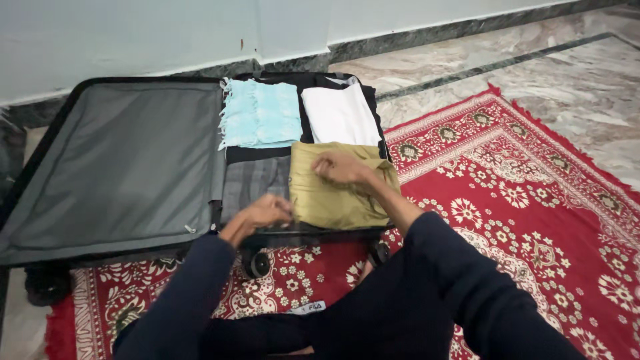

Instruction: The person folds and places several garments into a suitcase, organizes the interior, and fastens the internal compression straps.

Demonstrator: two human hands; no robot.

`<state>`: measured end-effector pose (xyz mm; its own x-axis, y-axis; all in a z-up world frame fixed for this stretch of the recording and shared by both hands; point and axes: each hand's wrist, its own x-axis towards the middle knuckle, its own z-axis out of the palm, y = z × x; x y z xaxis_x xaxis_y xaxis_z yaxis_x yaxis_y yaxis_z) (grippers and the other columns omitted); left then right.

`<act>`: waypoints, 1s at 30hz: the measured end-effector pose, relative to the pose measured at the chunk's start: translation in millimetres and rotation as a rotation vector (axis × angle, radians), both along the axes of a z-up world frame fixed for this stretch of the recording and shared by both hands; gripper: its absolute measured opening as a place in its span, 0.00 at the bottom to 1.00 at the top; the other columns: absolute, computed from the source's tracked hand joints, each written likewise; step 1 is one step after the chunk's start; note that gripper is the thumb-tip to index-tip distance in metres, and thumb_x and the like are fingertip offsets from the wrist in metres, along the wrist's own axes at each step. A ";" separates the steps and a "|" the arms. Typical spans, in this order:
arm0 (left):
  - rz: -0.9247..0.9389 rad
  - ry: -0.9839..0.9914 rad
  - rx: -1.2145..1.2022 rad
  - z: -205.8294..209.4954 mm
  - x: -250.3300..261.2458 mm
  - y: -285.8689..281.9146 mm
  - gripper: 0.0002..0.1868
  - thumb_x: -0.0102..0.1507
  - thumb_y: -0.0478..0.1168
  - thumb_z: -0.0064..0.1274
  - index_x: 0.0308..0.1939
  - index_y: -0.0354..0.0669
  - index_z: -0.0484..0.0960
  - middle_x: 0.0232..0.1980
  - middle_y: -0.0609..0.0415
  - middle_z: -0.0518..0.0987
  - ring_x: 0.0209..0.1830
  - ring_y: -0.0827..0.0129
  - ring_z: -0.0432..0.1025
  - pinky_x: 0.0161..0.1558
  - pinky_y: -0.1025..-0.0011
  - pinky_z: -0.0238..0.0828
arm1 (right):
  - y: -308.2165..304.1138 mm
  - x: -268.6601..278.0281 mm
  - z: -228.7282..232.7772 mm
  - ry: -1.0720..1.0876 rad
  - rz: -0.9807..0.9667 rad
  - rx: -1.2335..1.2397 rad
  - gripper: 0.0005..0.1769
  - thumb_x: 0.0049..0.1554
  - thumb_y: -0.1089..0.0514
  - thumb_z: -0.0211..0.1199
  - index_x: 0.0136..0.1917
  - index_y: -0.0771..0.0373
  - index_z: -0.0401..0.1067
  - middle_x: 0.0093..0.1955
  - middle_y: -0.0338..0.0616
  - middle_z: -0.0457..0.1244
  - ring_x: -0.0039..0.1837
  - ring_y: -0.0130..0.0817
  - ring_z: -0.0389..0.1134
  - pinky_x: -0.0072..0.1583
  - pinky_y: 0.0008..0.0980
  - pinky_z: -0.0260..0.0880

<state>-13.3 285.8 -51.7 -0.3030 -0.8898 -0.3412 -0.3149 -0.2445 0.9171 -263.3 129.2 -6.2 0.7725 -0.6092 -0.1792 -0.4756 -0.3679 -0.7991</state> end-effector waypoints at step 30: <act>0.133 0.045 -0.206 -7.4 -3.7 -9.7 0.11 0.61 0.44 0.58 0.33 0.38 0.86 0.24 0.62 0.79 0.24 0.78 0.68 0.28 0.72 0.62 | 88.7 7.0 -24.2 0.140 0.390 -0.171 0.28 0.63 0.41 0.59 0.71 0.53 0.69 0.59 0.49 0.63 0.58 0.42 0.67 0.61 0.38 0.67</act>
